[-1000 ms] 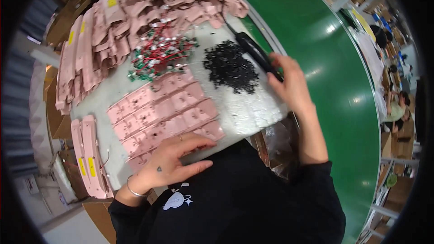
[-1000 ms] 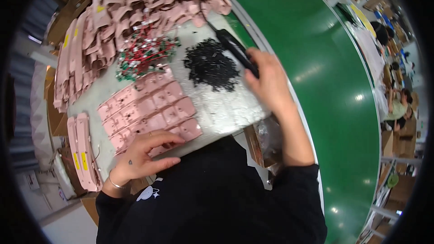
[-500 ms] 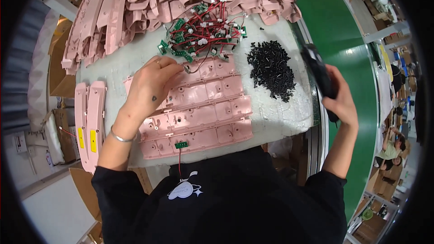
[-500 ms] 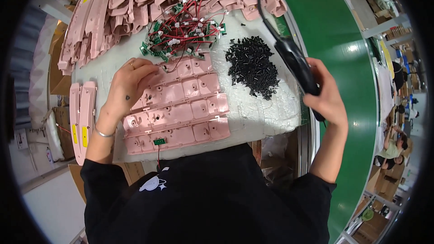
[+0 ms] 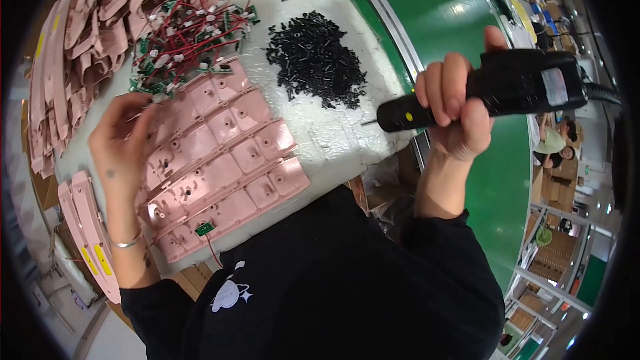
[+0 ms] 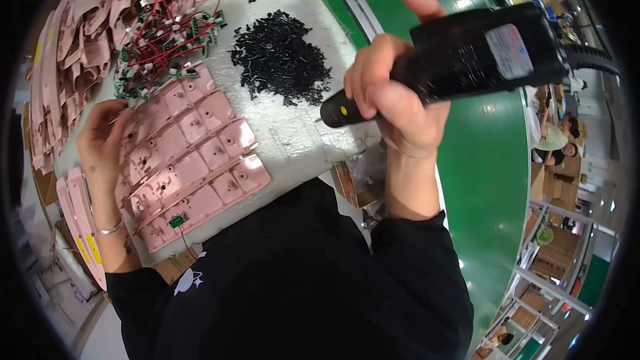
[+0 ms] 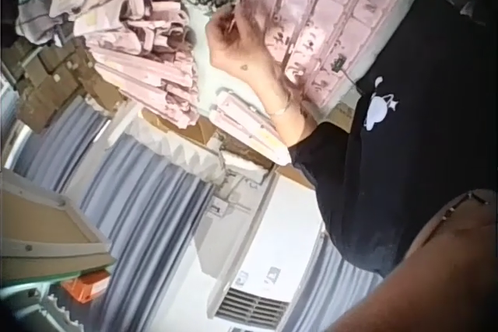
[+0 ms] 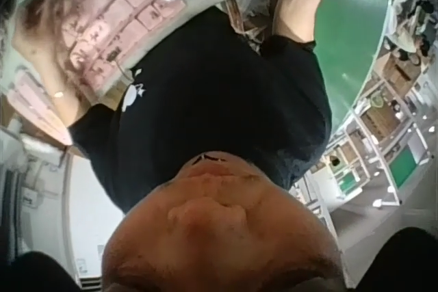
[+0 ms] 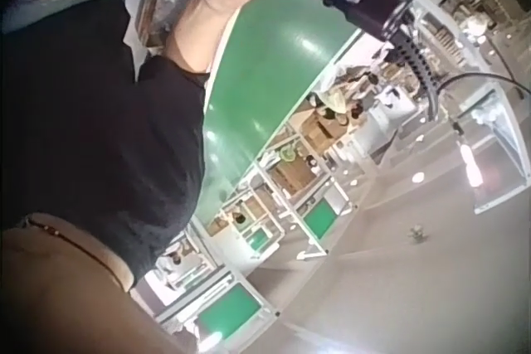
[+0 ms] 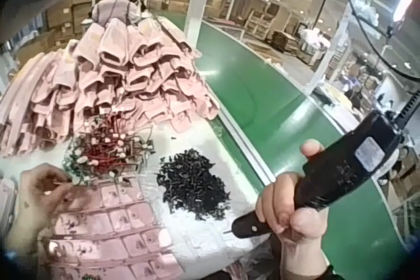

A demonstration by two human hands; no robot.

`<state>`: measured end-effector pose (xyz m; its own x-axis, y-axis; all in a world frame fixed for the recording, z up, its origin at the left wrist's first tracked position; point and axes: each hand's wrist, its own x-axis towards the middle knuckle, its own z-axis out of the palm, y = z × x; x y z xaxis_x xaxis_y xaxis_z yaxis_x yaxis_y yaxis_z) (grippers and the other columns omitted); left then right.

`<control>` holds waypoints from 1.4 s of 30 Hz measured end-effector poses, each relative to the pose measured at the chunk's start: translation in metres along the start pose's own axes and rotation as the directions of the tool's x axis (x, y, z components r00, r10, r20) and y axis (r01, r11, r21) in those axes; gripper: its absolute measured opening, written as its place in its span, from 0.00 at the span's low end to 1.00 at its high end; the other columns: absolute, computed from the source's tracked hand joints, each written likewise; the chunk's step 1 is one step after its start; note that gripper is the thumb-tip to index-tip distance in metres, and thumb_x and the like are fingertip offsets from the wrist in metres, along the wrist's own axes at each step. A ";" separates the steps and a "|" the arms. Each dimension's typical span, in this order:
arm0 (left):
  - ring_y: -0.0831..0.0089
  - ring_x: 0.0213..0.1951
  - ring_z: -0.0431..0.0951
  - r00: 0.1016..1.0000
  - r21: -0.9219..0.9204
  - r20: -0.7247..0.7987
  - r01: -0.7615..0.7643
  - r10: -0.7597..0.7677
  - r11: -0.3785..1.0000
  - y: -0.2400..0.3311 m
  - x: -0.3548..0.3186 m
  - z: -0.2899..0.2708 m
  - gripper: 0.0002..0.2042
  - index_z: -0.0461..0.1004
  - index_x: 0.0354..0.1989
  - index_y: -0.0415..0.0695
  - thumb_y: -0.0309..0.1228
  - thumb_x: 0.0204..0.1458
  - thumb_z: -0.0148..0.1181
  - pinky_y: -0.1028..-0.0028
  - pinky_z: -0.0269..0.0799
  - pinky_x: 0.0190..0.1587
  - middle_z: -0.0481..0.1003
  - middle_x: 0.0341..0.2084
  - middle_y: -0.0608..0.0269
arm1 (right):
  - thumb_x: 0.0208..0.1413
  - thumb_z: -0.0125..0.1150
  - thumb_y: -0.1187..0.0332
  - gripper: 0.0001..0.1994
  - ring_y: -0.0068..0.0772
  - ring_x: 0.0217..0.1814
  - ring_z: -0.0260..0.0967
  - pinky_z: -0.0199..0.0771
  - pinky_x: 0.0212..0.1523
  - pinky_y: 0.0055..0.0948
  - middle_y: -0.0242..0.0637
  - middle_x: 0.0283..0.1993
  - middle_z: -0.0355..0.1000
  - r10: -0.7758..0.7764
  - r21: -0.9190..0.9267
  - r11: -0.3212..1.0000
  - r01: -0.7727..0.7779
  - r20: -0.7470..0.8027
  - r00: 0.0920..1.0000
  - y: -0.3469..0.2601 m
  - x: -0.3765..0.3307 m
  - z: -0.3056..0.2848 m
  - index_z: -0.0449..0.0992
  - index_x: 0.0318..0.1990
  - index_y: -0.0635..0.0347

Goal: Assembling circuit boards and wires into pink plastic components using an electric screwdriver.

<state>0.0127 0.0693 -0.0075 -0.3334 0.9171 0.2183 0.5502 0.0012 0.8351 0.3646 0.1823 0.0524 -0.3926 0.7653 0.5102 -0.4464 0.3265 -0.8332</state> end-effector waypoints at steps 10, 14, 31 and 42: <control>0.74 0.41 0.77 0.978 -0.522 -0.202 -0.058 -0.057 0.851 0.017 0.007 -0.032 0.16 0.68 0.56 0.36 0.27 0.60 0.53 0.77 0.72 0.46 0.75 0.43 0.57 | 0.47 0.58 0.77 0.20 0.26 0.19 0.61 0.68 0.26 0.30 0.36 0.21 0.65 -0.004 -0.019 1.000 -0.001 -0.296 0.955 0.030 -0.004 0.005 0.62 0.49 0.64; 0.73 0.40 0.79 0.990 0.278 0.014 -0.135 0.137 0.951 0.032 0.003 -0.021 0.11 0.76 0.47 0.38 0.20 0.56 0.56 0.76 0.74 0.44 0.79 0.40 0.60 | 0.47 0.57 0.77 0.19 0.26 0.19 0.61 0.67 0.26 0.30 0.35 0.21 0.64 0.040 -0.014 0.999 -0.047 -0.326 0.944 0.037 -0.007 0.005 0.62 0.48 0.64; 0.61 0.38 0.78 0.775 0.013 -0.411 -0.521 0.480 0.853 0.070 -0.042 -0.039 0.13 0.65 0.53 0.30 0.18 0.60 0.46 0.69 0.78 0.40 0.75 0.42 0.41 | 0.48 0.54 0.77 0.19 0.26 0.18 0.58 0.67 0.27 0.30 0.35 0.20 0.62 -0.010 0.041 0.999 0.027 -0.349 0.937 0.031 -0.007 0.007 0.62 0.49 0.63; 0.65 0.32 0.80 0.839 -0.030 0.542 -0.047 0.056 0.998 0.070 -0.026 0.044 0.12 0.77 0.42 0.38 0.21 0.46 0.63 0.74 0.74 0.36 0.78 0.31 0.55 | 0.49 0.56 0.76 0.20 0.25 0.18 0.59 0.66 0.25 0.29 0.35 0.20 0.64 0.008 -0.013 1.000 -0.012 -0.309 0.951 0.036 -0.018 0.005 0.61 0.50 0.63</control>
<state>0.0937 0.0628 0.0228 0.1655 0.9852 -0.0439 0.5422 -0.0537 0.8385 0.3513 0.1781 0.0142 -0.1287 0.9016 0.4130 -0.4306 0.3244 -0.8422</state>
